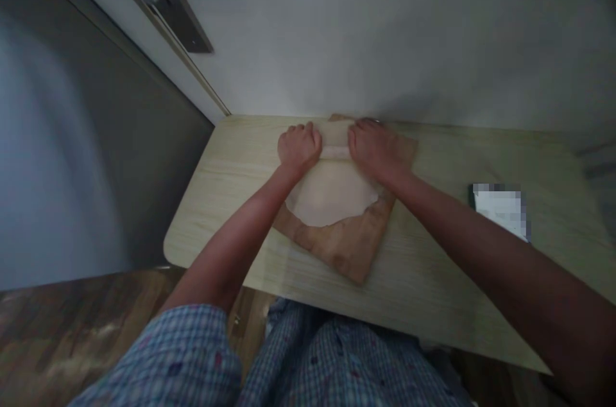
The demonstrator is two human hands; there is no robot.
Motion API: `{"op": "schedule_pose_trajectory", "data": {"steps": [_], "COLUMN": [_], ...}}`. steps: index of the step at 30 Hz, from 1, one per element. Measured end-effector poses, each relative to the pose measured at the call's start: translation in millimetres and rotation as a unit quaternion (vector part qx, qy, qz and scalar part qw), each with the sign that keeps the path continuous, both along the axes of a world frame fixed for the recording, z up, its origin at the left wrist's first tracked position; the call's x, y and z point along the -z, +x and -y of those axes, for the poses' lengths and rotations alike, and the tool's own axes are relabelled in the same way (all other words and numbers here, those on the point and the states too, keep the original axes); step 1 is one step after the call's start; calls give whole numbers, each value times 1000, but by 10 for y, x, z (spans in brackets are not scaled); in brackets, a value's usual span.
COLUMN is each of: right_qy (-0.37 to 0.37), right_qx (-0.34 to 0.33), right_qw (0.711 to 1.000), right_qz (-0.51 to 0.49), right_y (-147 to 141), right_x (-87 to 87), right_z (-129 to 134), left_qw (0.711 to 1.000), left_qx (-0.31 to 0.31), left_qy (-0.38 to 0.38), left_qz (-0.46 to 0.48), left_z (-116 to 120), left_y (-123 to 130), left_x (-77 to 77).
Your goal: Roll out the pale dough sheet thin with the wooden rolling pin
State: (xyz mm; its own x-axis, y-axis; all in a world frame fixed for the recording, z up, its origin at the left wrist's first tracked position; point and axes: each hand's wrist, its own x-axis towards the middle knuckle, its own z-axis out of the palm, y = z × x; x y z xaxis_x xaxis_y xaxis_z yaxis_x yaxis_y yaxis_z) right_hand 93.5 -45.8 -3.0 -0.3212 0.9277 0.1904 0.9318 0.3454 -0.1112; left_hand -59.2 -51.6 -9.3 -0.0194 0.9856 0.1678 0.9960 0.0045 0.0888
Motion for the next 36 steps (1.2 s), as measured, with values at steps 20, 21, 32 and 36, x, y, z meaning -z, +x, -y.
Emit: {"op": "schedule_pose_trajectory", "data": {"steps": [20,21,32,36], "right_qy": [73,76,39,51], "right_qx": [-79,-91,-110,-74], "right_qw": [994,993,988,992], "right_qz": [14,26,100,86], "right_y": [219,243,356,417], "right_x": [133,128,20,55], "right_z": [814,833,876,945], "left_qw": [995,994,972,974], "left_qx": [72,82,229,226], "left_qy": [60,72,-31,-28], "left_qz": [-28,-26,29,3], "left_z": [1205,1279,1737,1616], "left_y": [84,91,88,103], "left_x": [25,43,133,120]}}
